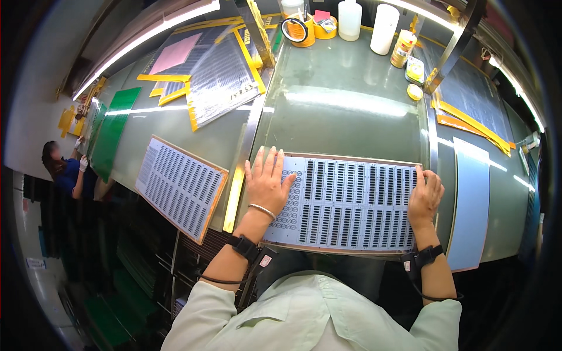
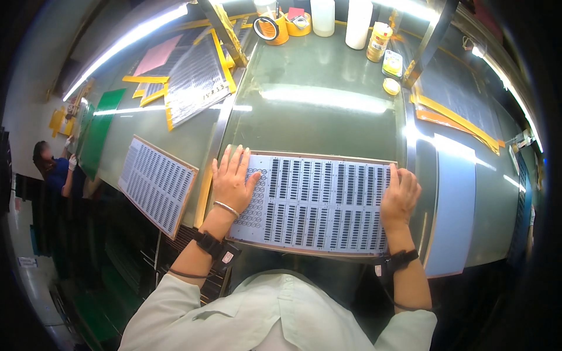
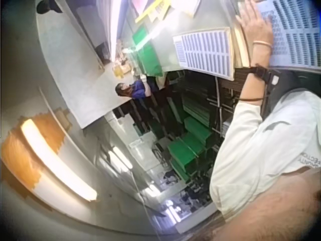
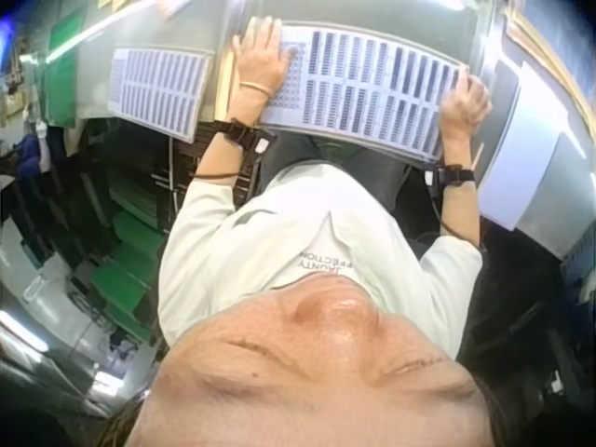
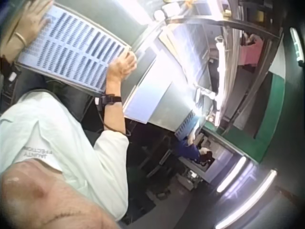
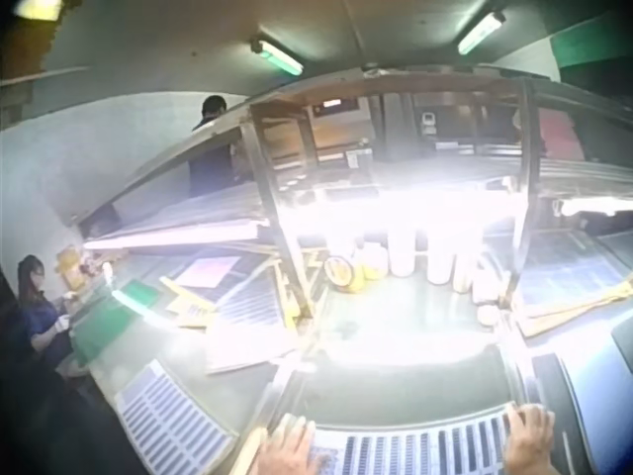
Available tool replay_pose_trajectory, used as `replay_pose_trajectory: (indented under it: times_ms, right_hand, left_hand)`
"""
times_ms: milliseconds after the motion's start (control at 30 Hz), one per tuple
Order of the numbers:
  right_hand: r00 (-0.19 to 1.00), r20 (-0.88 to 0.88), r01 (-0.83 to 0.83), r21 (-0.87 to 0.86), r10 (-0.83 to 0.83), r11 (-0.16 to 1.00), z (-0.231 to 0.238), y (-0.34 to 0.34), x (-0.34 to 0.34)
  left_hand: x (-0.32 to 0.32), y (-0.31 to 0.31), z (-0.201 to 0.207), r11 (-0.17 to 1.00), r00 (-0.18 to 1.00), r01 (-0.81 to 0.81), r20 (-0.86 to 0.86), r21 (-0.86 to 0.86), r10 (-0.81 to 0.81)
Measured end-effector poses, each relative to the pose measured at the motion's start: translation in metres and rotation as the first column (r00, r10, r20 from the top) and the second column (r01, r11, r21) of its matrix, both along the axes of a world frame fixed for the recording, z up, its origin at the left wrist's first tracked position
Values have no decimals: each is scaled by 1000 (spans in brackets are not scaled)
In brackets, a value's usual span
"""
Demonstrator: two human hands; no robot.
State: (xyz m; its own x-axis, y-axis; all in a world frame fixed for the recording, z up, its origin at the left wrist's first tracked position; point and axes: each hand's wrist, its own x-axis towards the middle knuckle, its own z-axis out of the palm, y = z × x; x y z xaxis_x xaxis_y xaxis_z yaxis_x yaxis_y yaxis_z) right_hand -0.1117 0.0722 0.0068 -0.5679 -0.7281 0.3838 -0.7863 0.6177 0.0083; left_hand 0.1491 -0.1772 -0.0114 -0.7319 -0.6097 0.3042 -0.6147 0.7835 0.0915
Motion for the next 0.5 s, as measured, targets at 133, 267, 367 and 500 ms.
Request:
replay_pose_trajectory:
  times_ms: [133, 267, 367, 500]
  right_hand:
    - [999, -43, -12, 7, 13, 1000, 4, 1, -1]
    - [984, -125, -119, 94, 130, 989, 7, -3, -9]
    - [966, -159, -182, 137, 203, 974, 16, -7, -16]
    - [940, -81, -312, 178, 330, 933, 24, -5, -26]
  left_hand:
    - [-3, 4, 0, 1000, 1000, -6, -9, -29, 5]
    - [-3, 0, 4, 998, 999, 41, -19, -51, -42]
    - [-4, -3, 7, 995, 998, 65, 4, -69, -65]
    - [-5, -5, 4, 993, 996, 87, 20, -80, -86]
